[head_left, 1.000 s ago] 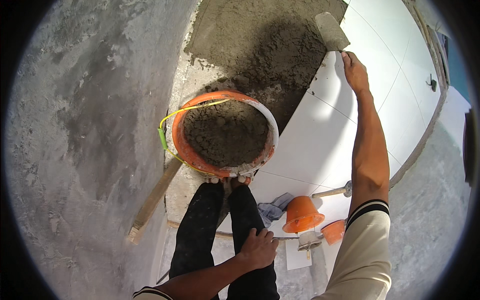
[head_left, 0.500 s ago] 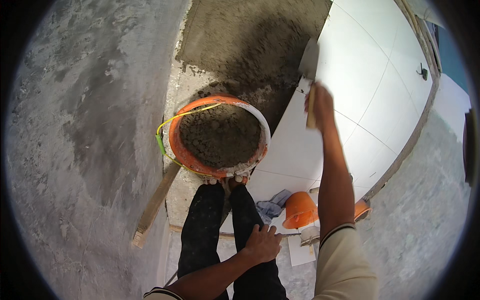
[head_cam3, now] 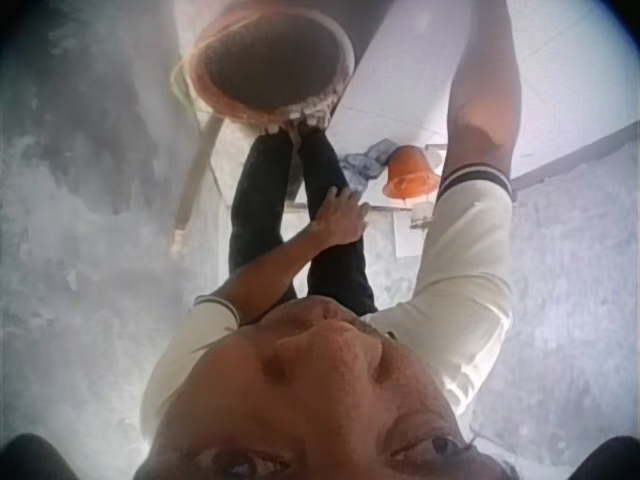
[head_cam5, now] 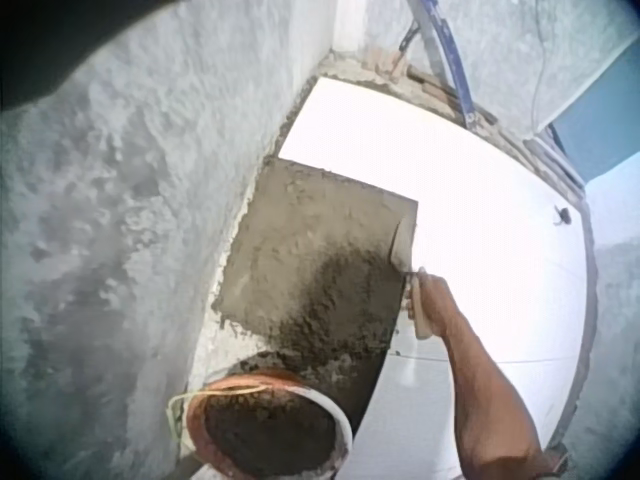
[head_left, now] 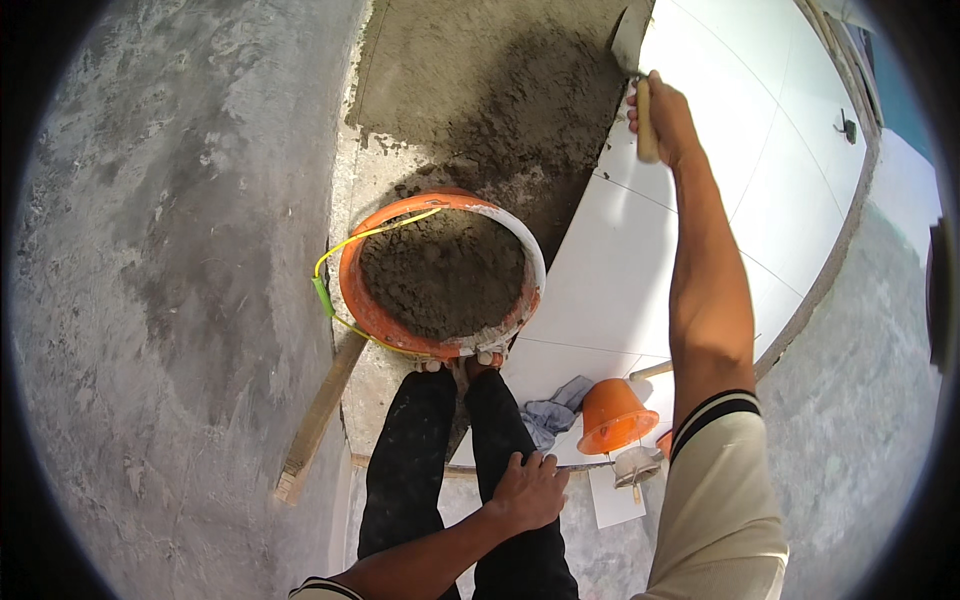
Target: The person scoops cement from a bucket and spreads it onto the floor using a trowel. They then use a wooden straightedge to level the cement and smooth the surface. Finally, they apply cement onto a tile and spread it evenly.
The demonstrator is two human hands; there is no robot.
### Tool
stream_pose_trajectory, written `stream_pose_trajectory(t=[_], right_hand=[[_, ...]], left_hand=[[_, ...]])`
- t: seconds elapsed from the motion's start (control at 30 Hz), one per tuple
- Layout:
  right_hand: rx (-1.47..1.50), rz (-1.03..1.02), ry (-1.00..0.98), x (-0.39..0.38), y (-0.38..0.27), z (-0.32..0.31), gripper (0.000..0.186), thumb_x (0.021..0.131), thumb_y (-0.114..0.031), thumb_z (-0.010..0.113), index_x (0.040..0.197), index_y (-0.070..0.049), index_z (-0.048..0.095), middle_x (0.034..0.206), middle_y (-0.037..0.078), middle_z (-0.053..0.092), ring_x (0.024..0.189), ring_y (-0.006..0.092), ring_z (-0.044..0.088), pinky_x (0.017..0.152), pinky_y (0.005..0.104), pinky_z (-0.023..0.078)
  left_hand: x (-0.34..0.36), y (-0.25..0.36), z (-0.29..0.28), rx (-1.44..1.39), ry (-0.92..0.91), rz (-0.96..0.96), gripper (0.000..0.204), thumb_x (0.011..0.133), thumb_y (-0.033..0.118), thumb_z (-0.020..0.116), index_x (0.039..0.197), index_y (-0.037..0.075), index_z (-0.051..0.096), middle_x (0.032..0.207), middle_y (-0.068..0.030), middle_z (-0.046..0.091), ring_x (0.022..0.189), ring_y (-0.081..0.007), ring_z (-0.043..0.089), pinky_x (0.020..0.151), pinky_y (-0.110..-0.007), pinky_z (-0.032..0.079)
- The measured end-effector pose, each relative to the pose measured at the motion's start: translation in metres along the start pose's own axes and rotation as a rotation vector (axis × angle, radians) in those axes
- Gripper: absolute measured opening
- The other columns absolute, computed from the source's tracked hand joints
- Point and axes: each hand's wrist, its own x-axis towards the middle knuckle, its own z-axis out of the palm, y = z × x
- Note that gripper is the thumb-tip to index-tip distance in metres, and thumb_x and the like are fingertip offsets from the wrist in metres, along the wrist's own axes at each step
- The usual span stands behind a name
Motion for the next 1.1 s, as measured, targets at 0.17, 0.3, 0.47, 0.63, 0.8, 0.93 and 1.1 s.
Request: stream_pose_trajectory(t=[0.17,0.3,0.47,0.63,0.8,0.93,1.1], right_hand=[[0.053,0.038,0.018,-0.069,0.069,0.019,0.048,0.116,-0.045,0.042,0.117,-0.001,0.061,0.084,0.007,0.060,0.061,0.0139,0.057,0.054,0.0311,0.052],[0.113,0.066,0.033,-0.136,0.124,0.043,0.049,0.116,-0.044,0.041,0.116,0.001,0.060,0.084,0.008,0.061,0.060,0.0156,0.059,0.052,0.0331,0.052],[0.053,0.166,0.057,-0.196,0.181,0.056,0.051,0.115,-0.047,0.042,0.127,0.000,0.060,0.087,0.007,0.061,0.061,0.0147,0.061,0.053,0.0320,0.053],[-0.147,0.106,0.163,-0.199,0.180,0.062,0.051,0.114,-0.045,0.047,0.134,-0.001,0.064,0.088,0.011,0.067,0.061,0.0169,0.065,0.055,0.0336,0.055],[-0.198,0.107,0.153,-0.204,0.186,0.065,0.049,0.114,-0.044,0.049,0.131,-0.001,0.065,0.081,0.010,0.067,0.059,0.0178,0.065,0.054,0.0346,0.056],[-0.226,0.025,0.136,-0.180,0.149,0.047,0.050,0.114,-0.045,0.048,0.126,0.000,0.065,0.084,0.014,0.068,0.066,0.0220,0.069,0.057,0.0389,0.057],[-0.608,-0.033,0.153,-0.200,0.179,0.029,0.046,0.112,-0.043,0.052,0.121,0.000,0.063,0.104,0.027,0.073,0.100,0.0483,0.069,0.085,0.0539,0.055]], left_hand=[[-0.003,-0.004,0.003,-0.012,0.037,0.011,0.038,0.097,0.038,0.070,0.120,0.007,0.071,0.127,-0.0161,0.065,0.127,-0.0314,0.057,0.103,-0.055,0.042],[-0.007,-0.008,0.007,0.027,0.050,0.026,0.038,0.096,0.037,0.071,0.120,0.008,0.072,0.127,-0.0153,0.065,0.127,-0.0313,0.058,0.103,-0.054,0.042],[-0.012,-0.012,0.014,0.043,0.072,0.042,0.037,0.095,0.037,0.072,0.117,0.008,0.072,0.126,-0.0147,0.066,0.127,-0.0309,0.058,0.103,-0.053,0.042],[-0.015,-0.016,0.019,0.065,0.067,0.060,0.037,0.095,0.037,0.072,0.117,0.007,0.072,0.127,-0.0148,0.066,0.128,-0.0303,0.058,0.103,-0.053,0.042],[-0.015,-0.018,0.025,0.074,0.116,0.062,0.038,0.094,0.036,0.073,0.118,0.007,0.072,0.128,-0.0151,0.066,0.128,-0.0303,0.058,0.103,-0.052,0.043],[-0.016,-0.020,0.036,0.119,0.138,0.079,0.037,0.093,0.036,0.073,0.116,0.006,0.073,0.128,-0.0147,0.066,0.128,-0.0298,0.059,0.102,-0.052,0.043],[-0.015,-0.014,0.024,0.113,0.058,0.065,0.036,0.093,0.035,0.072,0.115,0.005,0.073,0.129,-0.0162,0.066,0.127,-0.0324,0.058,0.103,-0.053,0.043]])
